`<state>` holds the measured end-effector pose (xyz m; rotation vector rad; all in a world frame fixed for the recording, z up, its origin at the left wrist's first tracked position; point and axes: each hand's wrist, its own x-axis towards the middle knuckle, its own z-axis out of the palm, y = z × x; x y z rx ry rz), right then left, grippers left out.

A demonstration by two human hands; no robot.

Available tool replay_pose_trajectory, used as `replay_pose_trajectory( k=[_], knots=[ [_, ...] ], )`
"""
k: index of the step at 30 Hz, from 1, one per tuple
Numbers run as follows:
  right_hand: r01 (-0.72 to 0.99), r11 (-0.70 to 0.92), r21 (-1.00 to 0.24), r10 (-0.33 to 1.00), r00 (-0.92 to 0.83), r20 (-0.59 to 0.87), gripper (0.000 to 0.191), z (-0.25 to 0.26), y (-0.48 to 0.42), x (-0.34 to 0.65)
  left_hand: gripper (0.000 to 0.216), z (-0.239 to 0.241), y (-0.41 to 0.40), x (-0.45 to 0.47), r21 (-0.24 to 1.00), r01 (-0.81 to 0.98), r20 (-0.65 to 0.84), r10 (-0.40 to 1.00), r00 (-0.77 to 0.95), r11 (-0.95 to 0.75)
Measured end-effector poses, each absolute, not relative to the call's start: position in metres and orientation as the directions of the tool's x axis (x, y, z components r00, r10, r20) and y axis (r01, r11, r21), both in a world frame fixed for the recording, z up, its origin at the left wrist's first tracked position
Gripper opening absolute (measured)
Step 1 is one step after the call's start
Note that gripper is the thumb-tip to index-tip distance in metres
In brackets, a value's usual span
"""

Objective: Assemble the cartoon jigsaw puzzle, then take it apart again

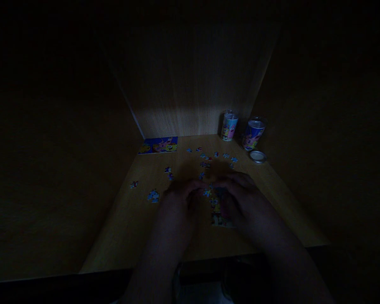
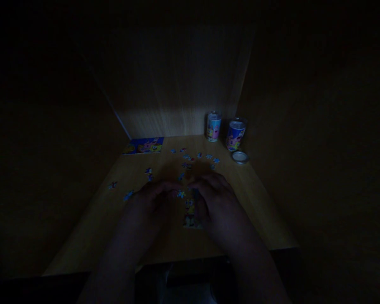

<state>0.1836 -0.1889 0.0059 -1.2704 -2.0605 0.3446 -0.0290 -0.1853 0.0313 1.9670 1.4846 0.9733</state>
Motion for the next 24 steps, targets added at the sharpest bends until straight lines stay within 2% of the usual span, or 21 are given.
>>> replay_pose_trajectory(
  k=[7, 14, 24],
  knots=[
    [0.673, 0.486, -0.557, 0.865, -0.282, 0.415, 0.039, 0.005, -0.188, 0.183, 0.048, 0.028, -0.184, -0.028, 0.579, 0.710, 0.353, 0.908, 0.226, -0.402],
    [0.688, 0.486, -0.538, 0.863, -0.280, 0.422, 0.036, 0.004, -0.187, 0.182, 0.044, 0.027, -0.186, -0.022, 0.539, 0.707, 0.372, 0.882, 0.287, -0.458],
    [0.699, 0.496, -0.515, 0.862, -0.328, 0.386, 0.024, 0.002, -0.184, 0.183, 0.046, 0.026, -0.185, -0.016, 0.638, 0.603, 0.349, 0.878, 0.328, -0.479]
  ],
)
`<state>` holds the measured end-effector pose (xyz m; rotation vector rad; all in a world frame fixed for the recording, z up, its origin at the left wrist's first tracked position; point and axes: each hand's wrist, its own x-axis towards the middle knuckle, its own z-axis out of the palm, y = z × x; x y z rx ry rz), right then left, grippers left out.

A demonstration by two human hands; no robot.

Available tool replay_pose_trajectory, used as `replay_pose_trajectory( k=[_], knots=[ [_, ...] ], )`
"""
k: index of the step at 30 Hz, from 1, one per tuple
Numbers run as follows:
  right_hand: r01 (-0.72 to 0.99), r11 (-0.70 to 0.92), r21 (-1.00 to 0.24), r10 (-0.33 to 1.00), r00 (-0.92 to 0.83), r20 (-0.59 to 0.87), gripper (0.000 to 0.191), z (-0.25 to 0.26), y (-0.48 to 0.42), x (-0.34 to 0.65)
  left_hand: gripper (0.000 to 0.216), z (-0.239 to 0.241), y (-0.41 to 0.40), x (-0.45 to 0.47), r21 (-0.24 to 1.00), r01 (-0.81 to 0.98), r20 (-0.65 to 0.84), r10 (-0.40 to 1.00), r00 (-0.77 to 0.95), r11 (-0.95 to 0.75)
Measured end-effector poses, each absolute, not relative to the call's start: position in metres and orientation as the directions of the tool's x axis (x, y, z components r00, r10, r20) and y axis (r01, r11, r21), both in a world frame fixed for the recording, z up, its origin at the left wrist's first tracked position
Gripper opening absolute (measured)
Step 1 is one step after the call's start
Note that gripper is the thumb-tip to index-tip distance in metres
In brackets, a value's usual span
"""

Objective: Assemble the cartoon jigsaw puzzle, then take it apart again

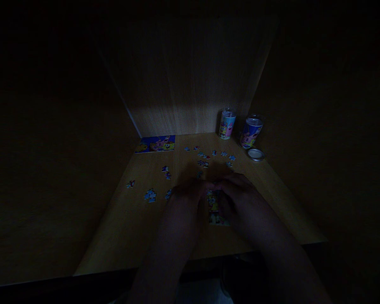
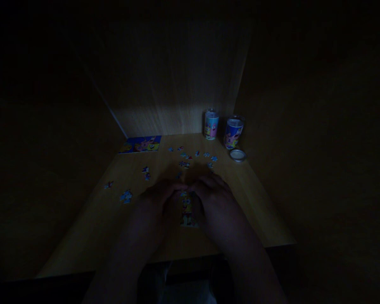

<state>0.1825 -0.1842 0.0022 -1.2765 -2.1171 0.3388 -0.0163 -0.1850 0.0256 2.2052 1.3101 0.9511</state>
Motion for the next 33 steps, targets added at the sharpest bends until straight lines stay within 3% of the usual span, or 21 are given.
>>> replay_pose_trajectory(
  k=[9, 33],
  knots=[
    [0.735, 0.466, -0.493, 0.880, -0.326, 0.346, 0.023, 0.0052, -0.1861, 0.1794, 0.045, 0.0224, -0.1860, -0.0126, 0.586, 0.650, 0.358, 0.874, 0.328, -0.483],
    [0.742, 0.465, -0.483, 0.882, -0.336, 0.332, 0.025, 0.0048, -0.1855, 0.1808, 0.040, 0.0198, -0.1848, -0.0077, 0.602, 0.671, 0.303, 0.901, 0.310, -0.433]
  ],
)
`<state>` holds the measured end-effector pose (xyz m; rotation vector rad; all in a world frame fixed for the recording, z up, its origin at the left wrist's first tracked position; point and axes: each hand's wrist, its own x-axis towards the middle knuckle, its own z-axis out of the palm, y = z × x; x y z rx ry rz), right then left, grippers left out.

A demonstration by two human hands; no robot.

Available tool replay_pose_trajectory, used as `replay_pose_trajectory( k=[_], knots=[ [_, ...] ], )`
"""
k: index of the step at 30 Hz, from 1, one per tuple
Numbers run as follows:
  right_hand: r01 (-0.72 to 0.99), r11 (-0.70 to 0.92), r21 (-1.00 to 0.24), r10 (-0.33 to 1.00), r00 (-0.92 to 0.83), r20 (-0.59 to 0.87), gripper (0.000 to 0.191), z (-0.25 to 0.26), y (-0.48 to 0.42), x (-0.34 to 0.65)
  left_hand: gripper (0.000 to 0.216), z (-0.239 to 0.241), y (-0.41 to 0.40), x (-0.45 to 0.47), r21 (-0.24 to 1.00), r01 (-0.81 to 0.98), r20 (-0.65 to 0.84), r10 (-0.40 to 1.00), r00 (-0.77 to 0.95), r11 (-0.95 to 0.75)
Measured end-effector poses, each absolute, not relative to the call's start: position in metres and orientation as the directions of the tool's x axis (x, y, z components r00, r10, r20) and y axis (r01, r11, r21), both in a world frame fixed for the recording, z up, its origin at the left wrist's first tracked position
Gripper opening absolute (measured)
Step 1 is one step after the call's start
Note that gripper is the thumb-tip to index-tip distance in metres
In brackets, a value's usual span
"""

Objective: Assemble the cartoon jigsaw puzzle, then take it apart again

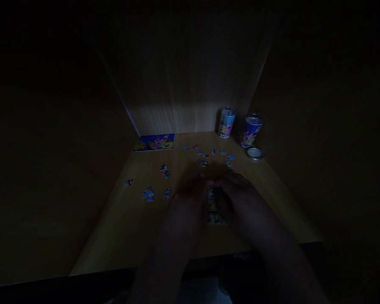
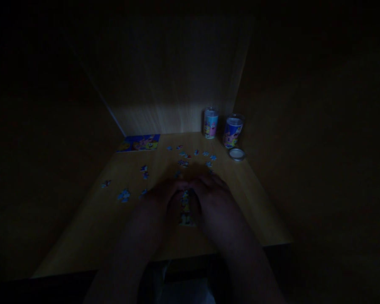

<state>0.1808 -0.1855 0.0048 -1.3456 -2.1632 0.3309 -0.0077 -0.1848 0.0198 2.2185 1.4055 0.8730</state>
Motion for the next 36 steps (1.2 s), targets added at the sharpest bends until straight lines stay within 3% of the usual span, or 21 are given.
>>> replay_pose_trajectory(
  k=[21, 24, 29, 36],
  knots=[
    [0.726, 0.478, -0.494, 0.875, -0.344, 0.341, 0.027, 0.002, -0.185, 0.183, 0.031, 0.028, -0.187, -0.012, 0.622, 0.655, 0.326, 0.903, 0.282, -0.429],
    [0.725, 0.478, -0.496, 0.873, -0.332, 0.357, 0.029, 0.000, -0.185, 0.184, 0.026, 0.034, -0.185, -0.023, 0.605, 0.728, 0.323, 0.935, 0.146, -0.322],
    [0.723, 0.471, -0.505, 0.877, -0.321, 0.358, 0.027, -0.001, -0.186, 0.183, 0.023, 0.043, -0.183, -0.047, 0.494, 0.869, 0.254, 0.958, -0.135, -0.009],
    [0.724, 0.460, -0.514, 0.880, -0.298, 0.369, 0.028, -0.002, -0.187, 0.182, 0.021, 0.045, -0.183, -0.055, 0.371, 0.925, 0.197, 0.967, -0.160, 0.078]
  ],
)
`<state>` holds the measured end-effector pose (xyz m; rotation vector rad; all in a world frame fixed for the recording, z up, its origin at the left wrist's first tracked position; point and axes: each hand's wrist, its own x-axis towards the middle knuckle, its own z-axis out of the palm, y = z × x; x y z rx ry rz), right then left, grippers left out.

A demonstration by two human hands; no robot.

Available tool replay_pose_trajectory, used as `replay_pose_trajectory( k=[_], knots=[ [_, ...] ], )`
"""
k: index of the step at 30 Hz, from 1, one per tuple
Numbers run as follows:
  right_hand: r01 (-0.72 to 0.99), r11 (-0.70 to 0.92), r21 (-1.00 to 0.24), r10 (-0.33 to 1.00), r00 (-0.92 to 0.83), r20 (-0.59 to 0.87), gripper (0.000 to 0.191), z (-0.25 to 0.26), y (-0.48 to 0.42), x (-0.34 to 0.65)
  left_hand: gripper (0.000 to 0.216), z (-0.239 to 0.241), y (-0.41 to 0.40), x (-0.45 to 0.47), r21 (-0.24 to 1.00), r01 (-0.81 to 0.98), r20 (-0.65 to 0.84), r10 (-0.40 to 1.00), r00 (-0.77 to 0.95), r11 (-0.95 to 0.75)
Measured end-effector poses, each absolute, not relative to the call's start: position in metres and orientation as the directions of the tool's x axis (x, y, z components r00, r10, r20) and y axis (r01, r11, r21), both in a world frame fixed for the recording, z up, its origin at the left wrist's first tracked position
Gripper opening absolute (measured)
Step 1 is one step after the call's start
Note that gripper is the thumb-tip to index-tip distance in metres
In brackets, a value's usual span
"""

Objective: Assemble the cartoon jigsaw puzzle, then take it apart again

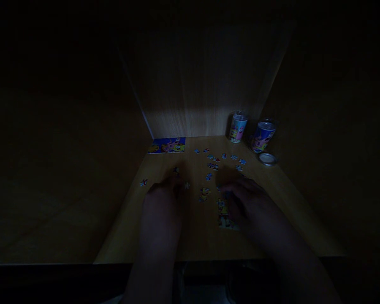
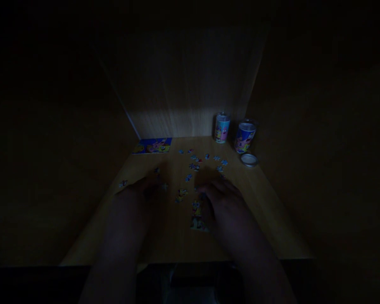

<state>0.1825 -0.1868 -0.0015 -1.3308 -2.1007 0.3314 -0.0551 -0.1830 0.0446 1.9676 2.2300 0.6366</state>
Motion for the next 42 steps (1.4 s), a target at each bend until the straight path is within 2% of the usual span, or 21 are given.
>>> replay_pose_trajectory(
  k=[5, 9, 13, 21, 24, 28, 30, 36, 42],
  knots=[
    [0.709, 0.475, -0.522, 0.873, -0.303, 0.382, 0.029, -0.002, -0.186, 0.183, 0.014, 0.045, -0.183, -0.063, 0.335, 0.938, 0.259, 0.949, -0.178, 0.085],
    [0.711, 0.471, -0.522, 0.876, -0.309, 0.370, 0.029, -0.002, -0.186, 0.183, 0.023, 0.049, -0.183, -0.082, 0.265, 0.959, 0.318, 0.930, -0.184, 0.099],
    [0.719, 0.463, -0.518, 0.882, -0.315, 0.350, 0.027, -0.002, -0.187, 0.183, 0.030, 0.044, -0.180, -0.091, 0.187, 0.982, 0.316, 0.945, -0.082, 0.023],
    [0.723, 0.475, -0.501, 0.874, -0.320, 0.366, 0.027, 0.000, -0.187, 0.183, 0.067, 0.028, -0.171, -0.082, 0.180, 0.973, 0.203, 0.973, 0.108, -0.145],
    [0.721, 0.483, -0.497, 0.869, -0.323, 0.375, 0.027, -0.001, -0.186, 0.183, 0.057, 0.029, -0.170, -0.082, 0.184, 0.969, 0.193, 0.973, 0.127, -0.163],
    [0.724, 0.475, -0.500, 0.873, -0.317, 0.371, 0.027, -0.001, -0.186, 0.183, 0.038, 0.036, -0.173, -0.080, 0.170, 0.985, 0.156, 0.988, 0.008, -0.035],
    [0.723, 0.473, -0.504, 0.876, -0.321, 0.361, 0.027, -0.001, -0.186, 0.182, 0.034, 0.039, -0.173, -0.079, 0.155, 0.988, 0.157, 0.987, -0.033, 0.009],
    [0.731, 0.458, -0.506, 0.883, -0.310, 0.352, 0.024, 0.001, -0.186, 0.181, 0.025, 0.039, -0.172, -0.079, 0.170, 0.985, 0.197, 0.980, -0.036, 0.002],
    [0.728, 0.469, -0.500, 0.877, -0.317, 0.362, 0.025, 0.002, -0.186, 0.181, 0.028, 0.040, -0.171, -0.077, 0.208, 0.978, 0.171, 0.985, -0.028, -0.008]
  ],
)
